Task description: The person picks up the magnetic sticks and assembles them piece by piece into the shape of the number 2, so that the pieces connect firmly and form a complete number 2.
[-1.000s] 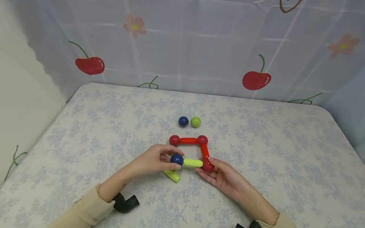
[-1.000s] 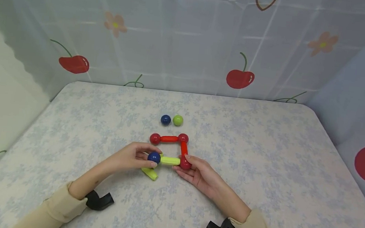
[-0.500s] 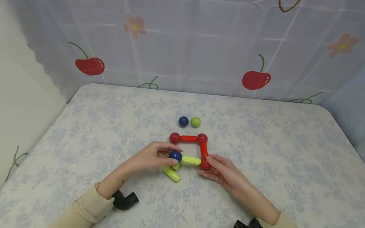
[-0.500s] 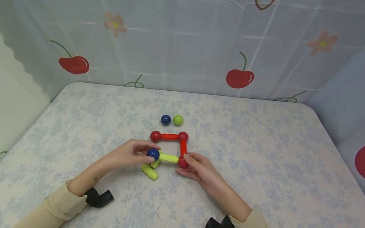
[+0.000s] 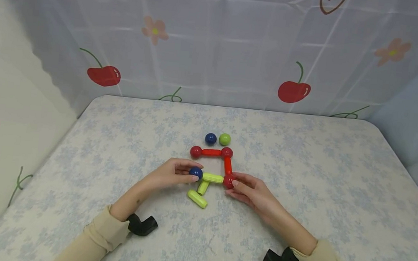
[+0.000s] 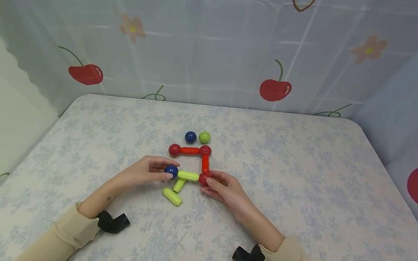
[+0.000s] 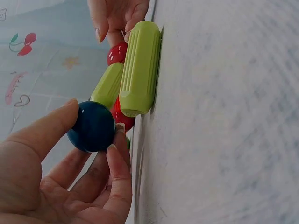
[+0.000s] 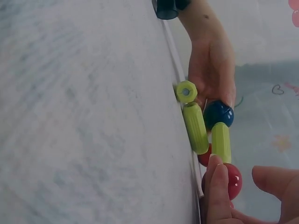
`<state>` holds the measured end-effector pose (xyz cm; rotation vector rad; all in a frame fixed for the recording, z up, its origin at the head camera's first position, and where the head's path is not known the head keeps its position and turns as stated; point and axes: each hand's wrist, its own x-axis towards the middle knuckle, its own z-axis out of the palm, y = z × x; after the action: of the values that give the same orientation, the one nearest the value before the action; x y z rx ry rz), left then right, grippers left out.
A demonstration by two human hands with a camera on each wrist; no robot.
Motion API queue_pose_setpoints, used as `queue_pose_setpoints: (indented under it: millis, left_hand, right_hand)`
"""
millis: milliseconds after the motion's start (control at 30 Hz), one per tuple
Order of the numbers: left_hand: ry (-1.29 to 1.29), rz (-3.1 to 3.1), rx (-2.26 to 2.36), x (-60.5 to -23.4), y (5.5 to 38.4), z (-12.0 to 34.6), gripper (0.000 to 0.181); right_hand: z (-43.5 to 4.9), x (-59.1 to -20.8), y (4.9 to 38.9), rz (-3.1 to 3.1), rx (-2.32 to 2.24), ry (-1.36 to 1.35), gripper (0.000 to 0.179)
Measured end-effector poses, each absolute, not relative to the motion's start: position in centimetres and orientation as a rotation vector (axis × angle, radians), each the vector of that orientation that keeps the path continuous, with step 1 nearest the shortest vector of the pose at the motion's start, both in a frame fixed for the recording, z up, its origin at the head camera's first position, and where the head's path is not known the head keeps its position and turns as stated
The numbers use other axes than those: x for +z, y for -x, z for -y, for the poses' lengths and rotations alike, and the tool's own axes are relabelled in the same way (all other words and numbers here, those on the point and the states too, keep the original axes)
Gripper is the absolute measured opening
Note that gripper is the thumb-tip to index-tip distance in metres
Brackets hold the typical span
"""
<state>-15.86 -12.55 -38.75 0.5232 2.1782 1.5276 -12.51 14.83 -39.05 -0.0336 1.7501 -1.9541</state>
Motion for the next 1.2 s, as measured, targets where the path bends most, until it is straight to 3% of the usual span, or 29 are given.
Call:
queue_pose_setpoints:
  millis: [533,933,1200]
  left_hand:
    - [-0.512,-2.192,1.545,-39.5,16.7,13.1,0.041]
    - [-0.485,-2.193,1.552,-39.4,16.6,13.3,0.042]
    - [-0.507,-2.208,1.531,-39.5,16.5,13.2,0.042]
  right_hand:
    - [-14.3,-39.0,13.1,-1.870,-1.934,0.018,0.047]
    - [-11.3,-38.8,10.2,-2.738,-1.326,0.706,0.017]
    - [-8.2,-38.7,9.8,-2.779,-0.958,0.942,0.033]
